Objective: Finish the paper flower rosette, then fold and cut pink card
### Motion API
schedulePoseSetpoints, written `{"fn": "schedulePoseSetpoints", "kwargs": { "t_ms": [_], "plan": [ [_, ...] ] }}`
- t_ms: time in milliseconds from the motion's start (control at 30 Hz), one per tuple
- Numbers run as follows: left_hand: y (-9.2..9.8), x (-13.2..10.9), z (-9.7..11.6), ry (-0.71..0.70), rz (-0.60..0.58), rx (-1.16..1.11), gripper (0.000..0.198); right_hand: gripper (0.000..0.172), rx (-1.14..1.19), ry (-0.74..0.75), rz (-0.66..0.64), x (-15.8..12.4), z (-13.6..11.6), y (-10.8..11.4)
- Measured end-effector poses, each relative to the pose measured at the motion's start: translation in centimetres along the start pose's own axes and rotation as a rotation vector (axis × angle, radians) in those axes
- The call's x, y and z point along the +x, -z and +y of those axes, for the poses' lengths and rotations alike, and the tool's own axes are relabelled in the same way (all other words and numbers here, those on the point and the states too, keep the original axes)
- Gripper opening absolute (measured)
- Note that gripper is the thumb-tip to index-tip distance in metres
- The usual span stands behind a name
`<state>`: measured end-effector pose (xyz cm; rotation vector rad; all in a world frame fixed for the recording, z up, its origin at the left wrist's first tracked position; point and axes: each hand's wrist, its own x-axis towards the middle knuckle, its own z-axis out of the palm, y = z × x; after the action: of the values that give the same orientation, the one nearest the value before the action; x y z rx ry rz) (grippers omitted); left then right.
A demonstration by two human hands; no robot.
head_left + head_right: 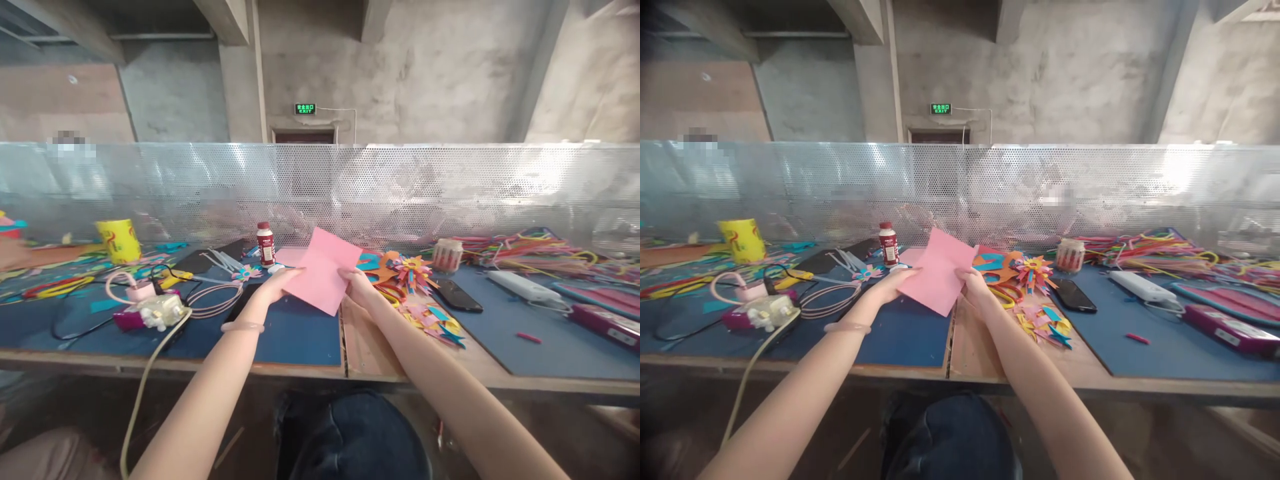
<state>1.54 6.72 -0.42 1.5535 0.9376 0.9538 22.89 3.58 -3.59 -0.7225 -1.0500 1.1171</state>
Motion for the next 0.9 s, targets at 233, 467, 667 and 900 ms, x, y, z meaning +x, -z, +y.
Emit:
{"fn": "schedulePoseSetpoints", "kwargs": {
  "t_ms": [233, 467, 667, 900],
  "plan": [
    [0.3, 0.1, 0.3, 0.138, -0.096, -0.321, 0.021, 0.039, -0.068, 0.141, 0.015, -0.3, -1.5, 1.2],
    [0.5, 0.7, -0.4, 0.113, -0.116, -0.353, 0.043, 0.060, -0.783, 0.449, -0.044, -1.1, -1.2, -0.2],
    [-0.1, -0.1, -0.3, -0.014, -0.138, -0.122, 0.043, 0.059, -0.980, 0.433, -0.150, -2.4, -2.0, -1.4],
    [-1.0, -1.0, 0.6, -0.095, -0.104, -0.024, 0.036, 0.069, -0.428, -0.029, -0.111, -3.8, -3.8, -1.9]
  ]
}}
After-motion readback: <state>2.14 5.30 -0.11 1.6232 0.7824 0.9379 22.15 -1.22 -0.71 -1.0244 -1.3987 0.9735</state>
